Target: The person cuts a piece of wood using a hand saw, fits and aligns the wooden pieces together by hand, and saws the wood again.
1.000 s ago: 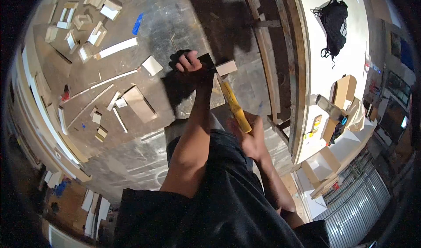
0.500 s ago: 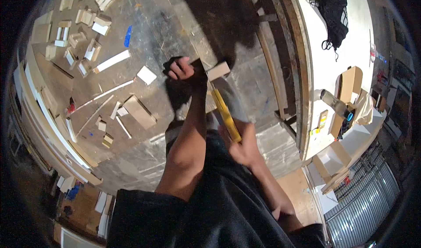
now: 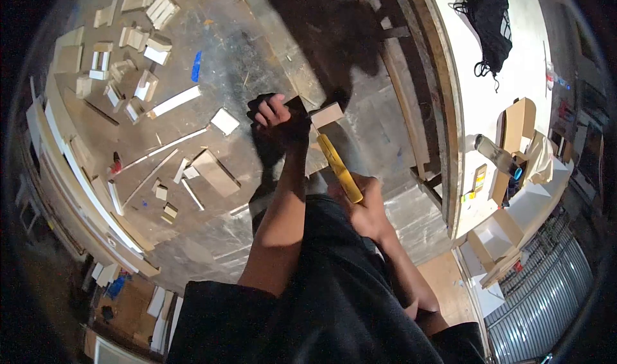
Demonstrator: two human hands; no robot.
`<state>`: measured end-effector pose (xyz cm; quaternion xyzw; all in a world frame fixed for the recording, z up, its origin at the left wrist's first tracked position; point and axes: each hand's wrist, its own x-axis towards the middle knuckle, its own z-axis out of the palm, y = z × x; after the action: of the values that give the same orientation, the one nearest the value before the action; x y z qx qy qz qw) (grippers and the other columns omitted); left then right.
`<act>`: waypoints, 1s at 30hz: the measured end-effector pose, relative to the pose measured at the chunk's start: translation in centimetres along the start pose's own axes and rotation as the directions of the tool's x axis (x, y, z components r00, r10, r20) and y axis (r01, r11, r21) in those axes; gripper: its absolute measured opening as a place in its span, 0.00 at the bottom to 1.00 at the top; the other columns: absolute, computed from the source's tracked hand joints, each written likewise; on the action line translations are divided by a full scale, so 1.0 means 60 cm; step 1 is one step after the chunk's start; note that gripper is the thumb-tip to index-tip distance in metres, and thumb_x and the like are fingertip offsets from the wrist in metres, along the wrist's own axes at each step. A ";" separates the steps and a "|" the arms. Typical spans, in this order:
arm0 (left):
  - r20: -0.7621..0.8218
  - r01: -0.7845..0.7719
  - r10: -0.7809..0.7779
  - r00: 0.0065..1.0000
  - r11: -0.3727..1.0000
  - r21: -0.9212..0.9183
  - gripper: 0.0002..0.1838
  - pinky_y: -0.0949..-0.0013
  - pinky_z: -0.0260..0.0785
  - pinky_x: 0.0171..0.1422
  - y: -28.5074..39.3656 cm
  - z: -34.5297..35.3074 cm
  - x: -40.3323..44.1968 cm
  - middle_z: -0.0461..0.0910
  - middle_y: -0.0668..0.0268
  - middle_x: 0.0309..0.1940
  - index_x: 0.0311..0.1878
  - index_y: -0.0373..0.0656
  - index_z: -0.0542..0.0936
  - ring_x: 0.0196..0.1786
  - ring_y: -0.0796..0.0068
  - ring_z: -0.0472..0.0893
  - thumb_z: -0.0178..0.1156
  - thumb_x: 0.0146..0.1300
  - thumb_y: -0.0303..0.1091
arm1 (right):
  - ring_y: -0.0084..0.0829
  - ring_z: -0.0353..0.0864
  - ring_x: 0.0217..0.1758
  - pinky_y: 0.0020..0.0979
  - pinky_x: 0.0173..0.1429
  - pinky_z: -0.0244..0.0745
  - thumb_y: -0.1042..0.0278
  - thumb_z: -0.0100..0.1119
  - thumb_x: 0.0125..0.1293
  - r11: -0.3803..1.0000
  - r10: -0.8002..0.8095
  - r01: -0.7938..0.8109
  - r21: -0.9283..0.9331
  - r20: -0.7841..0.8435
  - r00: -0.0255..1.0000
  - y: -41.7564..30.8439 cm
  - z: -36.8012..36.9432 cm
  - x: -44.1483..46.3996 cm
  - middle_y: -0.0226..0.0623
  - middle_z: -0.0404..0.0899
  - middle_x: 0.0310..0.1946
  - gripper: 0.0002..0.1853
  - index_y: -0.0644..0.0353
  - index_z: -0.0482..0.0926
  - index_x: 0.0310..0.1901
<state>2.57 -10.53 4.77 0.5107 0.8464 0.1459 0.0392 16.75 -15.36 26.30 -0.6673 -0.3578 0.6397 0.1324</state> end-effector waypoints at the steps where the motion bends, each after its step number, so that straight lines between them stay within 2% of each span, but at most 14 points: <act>1: 0.023 -0.008 0.008 1.000 1.000 0.022 0.13 0.51 0.66 0.46 -0.005 0.002 0.003 0.74 0.66 0.44 0.43 0.57 0.78 0.47 0.58 0.75 0.61 0.53 0.31 | 0.19 0.67 0.30 0.30 0.33 0.63 0.65 0.64 0.70 0.999 -0.035 0.034 -0.039 -0.013 0.999 0.002 0.010 0.000 0.28 0.72 0.22 0.13 0.67 0.77 0.33; 2: 0.047 -0.016 0.014 0.999 0.999 0.042 0.14 0.52 0.66 0.47 -0.009 0.005 0.004 0.73 0.66 0.45 0.45 0.57 0.78 0.49 0.59 0.75 0.62 0.54 0.31 | 0.19 0.67 0.30 0.29 0.33 0.63 0.66 0.65 0.70 0.995 -0.069 0.067 -0.080 -0.027 0.997 0.003 0.017 -0.001 0.27 0.72 0.23 0.13 0.66 0.77 0.32; 3: 0.170 -0.092 0.070 0.983 0.987 0.129 0.17 0.55 0.74 0.52 -0.001 -0.021 0.014 0.74 0.63 0.47 0.54 0.53 0.74 0.50 0.58 0.79 0.63 0.64 0.40 | 0.19 0.67 0.30 0.29 0.33 0.63 0.66 0.65 0.70 0.995 -0.072 0.069 -0.078 -0.028 0.997 0.003 0.018 0.003 0.27 0.72 0.23 0.13 0.66 0.77 0.32; 4: 0.169 -0.094 0.071 0.983 0.987 0.128 0.17 0.55 0.74 0.52 -0.001 -0.013 0.020 0.74 0.63 0.47 0.54 0.53 0.74 0.50 0.58 0.79 0.63 0.64 0.40 | 0.19 0.68 0.31 0.29 0.33 0.64 0.67 0.65 0.70 0.997 -0.081 0.081 -0.017 -0.019 0.997 0.002 0.015 0.011 0.27 0.72 0.23 0.12 0.66 0.77 0.32; 6: 0.040 0.018 -0.020 0.999 0.999 0.043 0.17 0.55 0.64 0.50 0.001 0.003 0.039 0.74 0.69 0.46 0.49 0.58 0.77 0.51 0.61 0.75 0.63 0.54 0.33 | 0.19 0.68 0.31 0.29 0.34 0.64 0.68 0.65 0.70 0.995 -0.091 0.091 0.040 -0.004 0.996 -0.004 0.018 0.019 0.26 0.73 0.24 0.12 0.66 0.77 0.33; 12: -0.003 -0.055 0.055 0.998 0.998 0.016 0.15 0.56 0.62 0.49 -0.014 0.017 0.040 0.74 0.69 0.45 0.48 0.59 0.76 0.49 0.63 0.75 0.62 0.56 0.33 | 0.19 0.69 0.32 0.30 0.34 0.66 0.69 0.65 0.70 0.988 -0.121 0.134 0.079 -0.153 0.981 -0.010 0.031 0.021 0.27 0.74 0.27 0.10 0.68 0.80 0.36; 14: -0.002 -0.030 0.030 1.000 1.000 -0.005 0.16 0.55 0.63 0.49 -0.012 0.023 0.043 0.74 0.69 0.45 0.48 0.58 0.76 0.49 0.61 0.75 0.63 0.56 0.33 | 0.21 0.73 0.34 0.30 0.38 0.70 0.70 0.64 0.70 0.999 -0.036 0.034 -0.035 -0.068 0.997 0.001 0.024 0.024 0.30 0.78 0.27 0.09 0.70 0.82 0.39; 17: -0.065 -0.030 0.029 0.997 0.999 -0.011 0.16 0.53 0.63 0.49 -0.016 0.039 0.041 0.74 0.67 0.45 0.47 0.58 0.77 0.49 0.58 0.75 0.63 0.54 0.33 | 0.24 0.79 0.37 0.30 0.43 0.75 0.72 0.64 0.70 0.993 -0.054 0.051 -0.104 -0.027 0.998 -0.015 0.018 -0.007 0.33 0.81 0.29 0.09 0.72 0.82 0.41; 20: -0.111 -0.013 0.010 0.994 1.000 -0.028 0.16 0.51 0.63 0.48 -0.012 0.042 0.039 0.73 0.66 0.45 0.47 0.57 0.77 0.49 0.56 0.75 0.64 0.53 0.33 | 0.27 0.75 0.32 0.38 0.38 0.72 0.67 0.63 0.70 0.988 -0.137 0.131 -0.078 -0.084 0.987 -0.025 -0.001 -0.073 0.41 0.81 0.28 0.12 0.71 0.82 0.40; 22: -0.083 0.008 -0.012 0.996 0.999 -0.047 0.17 0.51 0.62 0.49 -0.016 0.040 0.033 0.73 0.65 0.45 0.47 0.57 0.77 0.49 0.55 0.75 0.64 0.52 0.33 | 0.28 0.79 0.34 0.38 0.39 0.74 0.67 0.63 0.70 0.995 -0.096 0.094 -0.045 -0.047 0.994 -0.013 -0.002 -0.051 0.43 0.83 0.29 0.12 0.72 0.82 0.39; 25: -0.046 0.031 -0.033 0.998 0.999 -0.044 0.18 0.51 0.62 0.49 -0.019 0.027 0.038 0.73 0.64 0.44 0.47 0.57 0.77 0.49 0.55 0.75 0.65 0.50 0.32 | 0.29 0.83 0.39 0.32 0.48 0.78 0.67 0.61 0.71 0.952 -0.093 0.017 -0.307 -0.235 0.968 -0.004 0.040 -0.002 0.44 0.84 0.35 0.15 0.75 0.80 0.47; 26: -0.033 0.020 -0.021 0.999 0.999 -0.041 0.19 0.51 0.62 0.48 -0.013 0.023 0.041 0.73 0.64 0.44 0.47 0.56 0.77 0.49 0.55 0.75 0.65 0.50 0.32 | 0.29 0.83 0.39 0.32 0.48 0.78 0.67 0.61 0.71 0.952 -0.089 0.011 -0.305 -0.245 0.965 -0.007 0.028 -0.014 0.44 0.84 0.35 0.15 0.75 0.80 0.47; 28: -0.046 0.031 -0.033 0.998 0.998 -0.049 0.18 0.51 0.62 0.48 -0.001 0.026 0.042 0.73 0.65 0.44 0.47 0.56 0.77 0.48 0.55 0.75 0.65 0.50 0.32 | 0.28 0.82 0.41 0.32 0.49 0.78 0.63 0.62 0.72 0.989 0.013 -0.004 -0.145 0.061 0.998 -0.018 -0.015 -0.058 0.45 0.84 0.40 0.21 0.75 0.75 0.55; 30: -0.064 0.047 -0.049 0.997 0.998 -0.032 0.18 0.51 0.62 0.48 -0.010 0.023 0.038 0.73 0.65 0.43 0.47 0.56 0.77 0.48 0.55 0.75 0.64 0.51 0.31 | 0.27 0.80 0.41 0.32 0.49 0.77 0.63 0.62 0.73 0.999 0.029 -0.028 -0.024 0.044 0.999 -0.008 -0.015 -0.072 0.43 0.84 0.39 0.20 0.74 0.75 0.54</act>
<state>1.30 -8.52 3.47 0.4847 0.8569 0.1742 0.0231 17.75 -17.57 30.02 -0.6596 -0.3584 0.6519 0.1077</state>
